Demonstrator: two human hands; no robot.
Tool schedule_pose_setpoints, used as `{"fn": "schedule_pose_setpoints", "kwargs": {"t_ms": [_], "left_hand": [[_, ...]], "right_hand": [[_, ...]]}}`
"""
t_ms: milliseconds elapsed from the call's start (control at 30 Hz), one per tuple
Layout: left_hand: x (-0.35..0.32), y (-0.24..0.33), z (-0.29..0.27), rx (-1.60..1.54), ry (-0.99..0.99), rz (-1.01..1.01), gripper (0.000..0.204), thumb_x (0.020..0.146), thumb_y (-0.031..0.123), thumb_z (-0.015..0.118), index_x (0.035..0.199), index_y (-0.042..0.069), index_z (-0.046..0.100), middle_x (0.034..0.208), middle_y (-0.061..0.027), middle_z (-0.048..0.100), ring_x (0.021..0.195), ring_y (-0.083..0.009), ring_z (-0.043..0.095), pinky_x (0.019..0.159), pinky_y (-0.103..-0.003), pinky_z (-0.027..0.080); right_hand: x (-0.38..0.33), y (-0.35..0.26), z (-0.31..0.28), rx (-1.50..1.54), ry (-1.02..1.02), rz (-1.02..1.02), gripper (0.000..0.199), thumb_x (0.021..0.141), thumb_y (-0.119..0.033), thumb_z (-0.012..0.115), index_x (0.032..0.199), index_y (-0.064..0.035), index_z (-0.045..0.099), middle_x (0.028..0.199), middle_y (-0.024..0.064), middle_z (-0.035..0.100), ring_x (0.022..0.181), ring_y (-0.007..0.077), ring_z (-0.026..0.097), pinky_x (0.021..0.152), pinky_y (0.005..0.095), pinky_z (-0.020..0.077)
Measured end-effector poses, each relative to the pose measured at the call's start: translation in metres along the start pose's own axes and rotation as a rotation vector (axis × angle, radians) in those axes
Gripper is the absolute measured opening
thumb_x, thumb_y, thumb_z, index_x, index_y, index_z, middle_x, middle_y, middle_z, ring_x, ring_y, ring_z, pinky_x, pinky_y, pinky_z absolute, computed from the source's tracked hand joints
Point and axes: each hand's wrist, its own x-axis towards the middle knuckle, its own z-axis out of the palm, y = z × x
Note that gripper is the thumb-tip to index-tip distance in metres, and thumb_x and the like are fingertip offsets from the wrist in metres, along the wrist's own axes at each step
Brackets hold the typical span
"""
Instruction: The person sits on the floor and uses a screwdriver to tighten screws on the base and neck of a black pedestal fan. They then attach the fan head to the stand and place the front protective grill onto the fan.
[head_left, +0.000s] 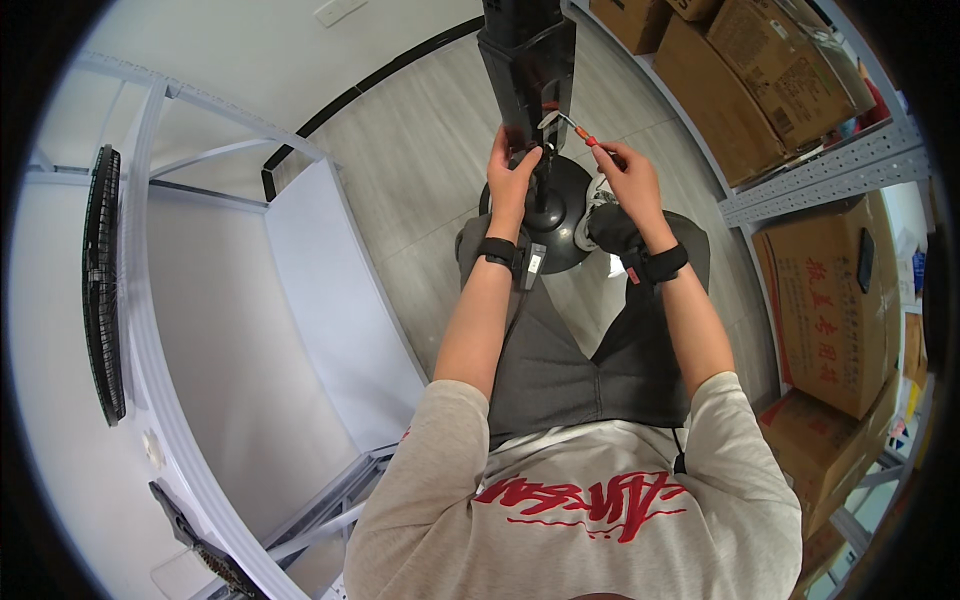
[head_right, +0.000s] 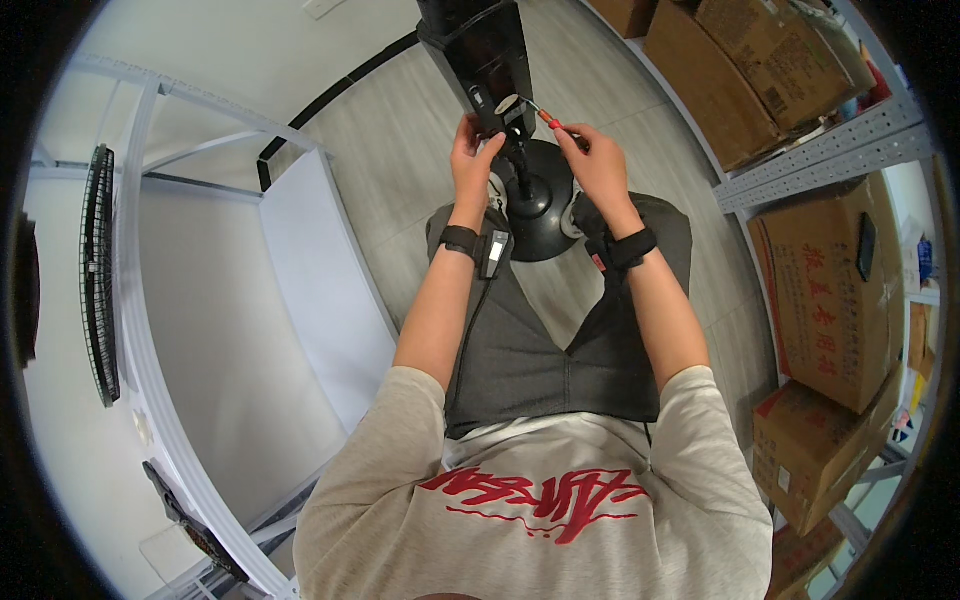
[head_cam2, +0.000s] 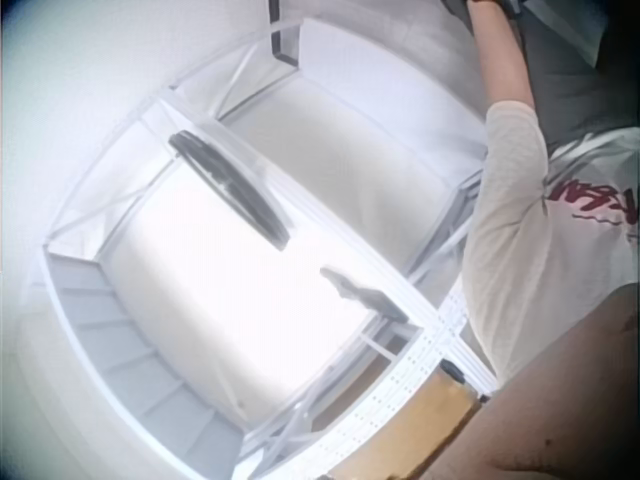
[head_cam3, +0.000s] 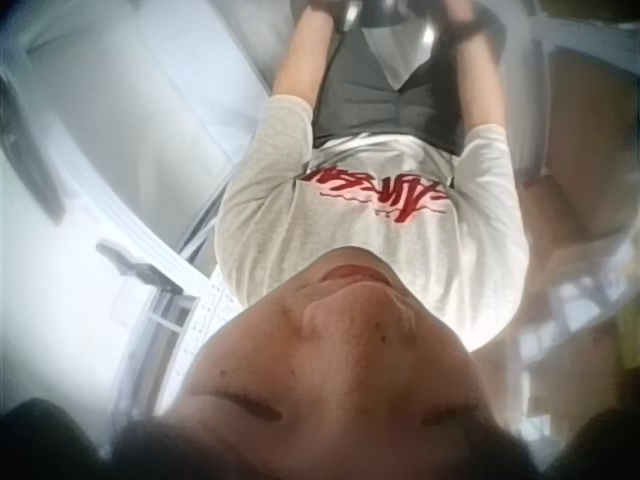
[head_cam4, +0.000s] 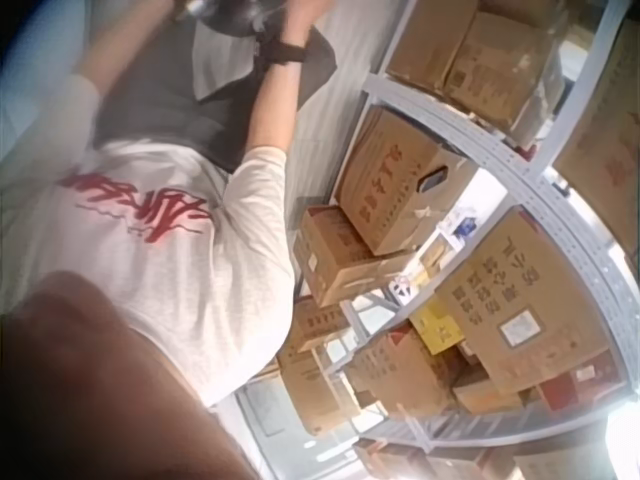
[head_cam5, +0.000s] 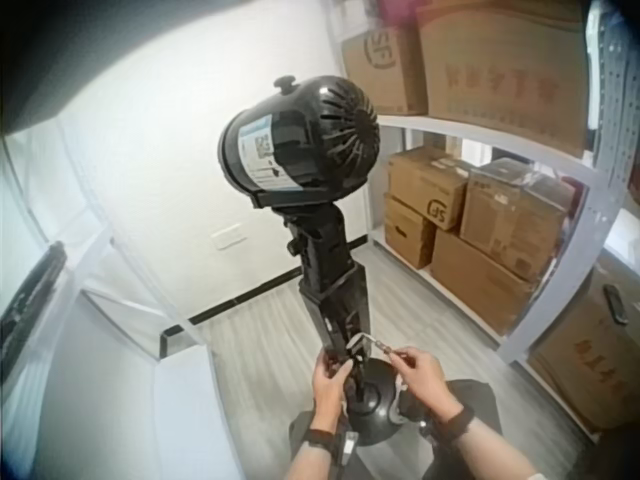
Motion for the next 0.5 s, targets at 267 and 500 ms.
{"fn": "schedule_pose_setpoints", "kwargs": {"t_ms": [267, 500], "left_hand": [[0.001, -0.008, -0.009, -0.047, 0.013, -0.102, 0.064, 0.086, -0.001, 0.046, 0.149, -0.002, 0.038, 0.142, -0.0102, 0.051, 0.128, -0.0191, 0.049, 0.109, -0.030, 0.035], [-0.002, -0.020, -0.015, -0.076, 0.057, -0.127, 0.049, 0.097, 0.009, 0.042, 0.145, -0.001, 0.045, 0.141, -0.0083, 0.053, 0.130, -0.0186, 0.047, 0.112, -0.032, 0.031]], "right_hand": [[0.013, 0.002, -0.010, 0.443, -0.247, 0.363, 0.036, 0.097, -0.041, 0.062, 0.105, -0.0073, 0.074, 0.070, 0.0006, 0.067, 0.058, 0.0050, 0.054, 0.054, 0.0218, 0.0407], [0.003, -0.008, -0.005, 0.256, -0.145, 0.181, 0.034, 0.096, -0.036, 0.064, 0.108, -0.0054, 0.072, 0.074, 0.0002, 0.067, 0.057, 0.0055, 0.052, 0.054, 0.0216, 0.0404]]}}
